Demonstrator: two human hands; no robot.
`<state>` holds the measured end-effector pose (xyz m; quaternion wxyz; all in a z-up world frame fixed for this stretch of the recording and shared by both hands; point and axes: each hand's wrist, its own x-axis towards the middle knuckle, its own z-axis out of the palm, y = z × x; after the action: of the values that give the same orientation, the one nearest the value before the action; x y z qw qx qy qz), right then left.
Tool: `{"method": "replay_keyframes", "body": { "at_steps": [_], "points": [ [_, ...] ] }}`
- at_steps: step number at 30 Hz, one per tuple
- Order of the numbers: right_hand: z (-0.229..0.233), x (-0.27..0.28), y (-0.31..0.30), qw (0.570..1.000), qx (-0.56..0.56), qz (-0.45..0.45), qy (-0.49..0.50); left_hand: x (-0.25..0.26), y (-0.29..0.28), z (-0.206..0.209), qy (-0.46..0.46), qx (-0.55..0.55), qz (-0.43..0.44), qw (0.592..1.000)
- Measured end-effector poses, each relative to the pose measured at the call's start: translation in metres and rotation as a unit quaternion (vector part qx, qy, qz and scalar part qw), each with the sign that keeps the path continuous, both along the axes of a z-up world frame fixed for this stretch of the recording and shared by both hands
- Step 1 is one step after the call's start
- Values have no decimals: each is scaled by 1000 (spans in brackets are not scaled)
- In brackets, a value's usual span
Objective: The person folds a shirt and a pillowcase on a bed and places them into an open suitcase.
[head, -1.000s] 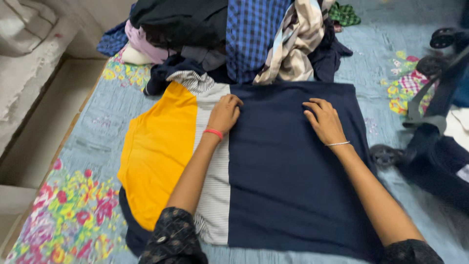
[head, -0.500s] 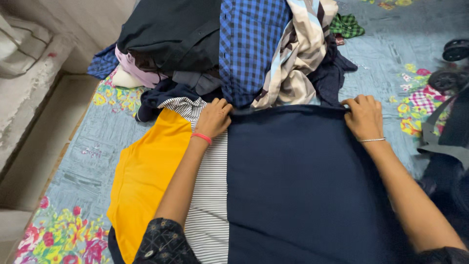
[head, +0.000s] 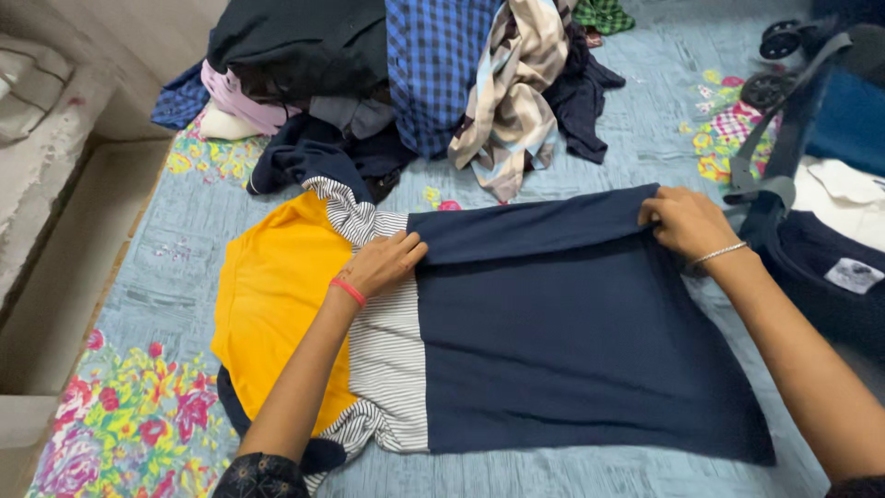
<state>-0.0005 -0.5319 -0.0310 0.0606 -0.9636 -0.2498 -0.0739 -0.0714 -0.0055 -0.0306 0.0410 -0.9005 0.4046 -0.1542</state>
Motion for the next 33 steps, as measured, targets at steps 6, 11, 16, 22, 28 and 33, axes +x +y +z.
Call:
{"method": "replay_keyframes", "body": {
  "at_steps": [6, 11, 16, 22, 28, 33],
  "points": [
    [-20, 19, -28, 979, 67, -121, 147, -7, -10, 2, 97, -118, 111, 982],
    [-51, 67, -19, 983, 146, -108, -25, 53, -17, -17, 7, -236, 133, 963],
    [-64, 85, -18, 982, 79, -163, 51, 87, -16, -33, 26, -159, 167, 973],
    [-100, 120, -59, 887, 391, -207, 133, 107, 2, -35, 70, -175, 210, 960],
    [-137, 138, -45, 915, 329, -231, -10, 123, 2, -53, 38, -103, 212, 971],
    [-108, 120, -26, 909, 293, -294, 48, 116, -7, -34, 28, -68, 223, 972]
  ]
}}
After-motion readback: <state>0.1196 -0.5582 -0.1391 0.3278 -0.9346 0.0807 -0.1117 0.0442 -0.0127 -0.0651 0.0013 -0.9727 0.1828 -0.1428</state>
